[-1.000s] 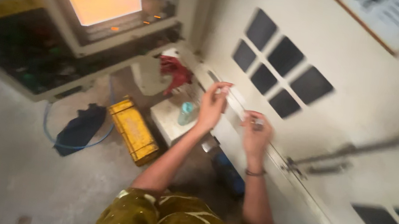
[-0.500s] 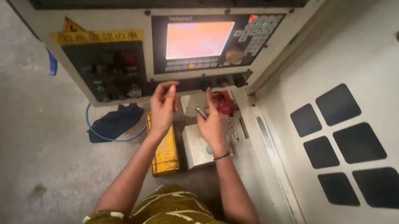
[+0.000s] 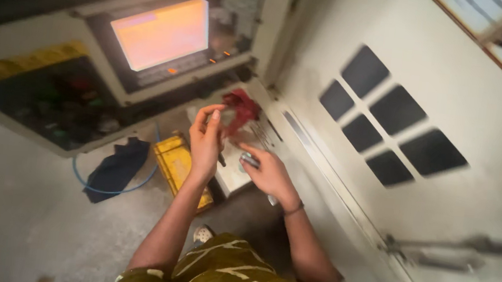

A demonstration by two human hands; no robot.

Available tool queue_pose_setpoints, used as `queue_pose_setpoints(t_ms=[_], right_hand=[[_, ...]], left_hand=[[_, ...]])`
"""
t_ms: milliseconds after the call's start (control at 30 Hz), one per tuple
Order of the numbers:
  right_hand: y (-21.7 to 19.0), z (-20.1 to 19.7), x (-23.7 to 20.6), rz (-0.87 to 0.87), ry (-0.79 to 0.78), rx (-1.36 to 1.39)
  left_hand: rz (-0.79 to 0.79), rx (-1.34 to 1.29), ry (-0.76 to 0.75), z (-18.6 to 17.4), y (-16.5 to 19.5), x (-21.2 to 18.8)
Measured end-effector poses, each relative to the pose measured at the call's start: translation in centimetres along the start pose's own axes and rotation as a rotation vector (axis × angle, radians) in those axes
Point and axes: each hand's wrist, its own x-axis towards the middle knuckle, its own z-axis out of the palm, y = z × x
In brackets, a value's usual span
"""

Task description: The person inspects cylindrical metal rods by holding them in both hands, rotating them, and comparing them. They open a machine door to briefly place a rod inside, then close it and continue handling the rods.

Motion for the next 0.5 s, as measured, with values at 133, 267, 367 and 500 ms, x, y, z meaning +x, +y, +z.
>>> queue_pose_setpoints(t_ms=[133, 267, 367, 500], right_hand=[[0.4, -2.6, -8.3, -0.181, 0.106, 0.088], [1.9, -4.4, -16.9, 0.113, 0.184, 0.124], [3.7, -5.1, -23.4, 0.089, 0.381, 0.238], [6.3, -5.2, -31.1, 0.216, 0.627, 0.274]], left_hand=[[-0.108, -0.119, -0.102, 4.5, -0.6, -4.7], [-0.396, -0.312, -0.286, 9.2, -1.3, -11.0], [-0.552, -0.368, -0.379, 12.4, -1.7, -16.0], [-0.629, -0.402, -0.493, 15.4, -2.2, -22.4]])
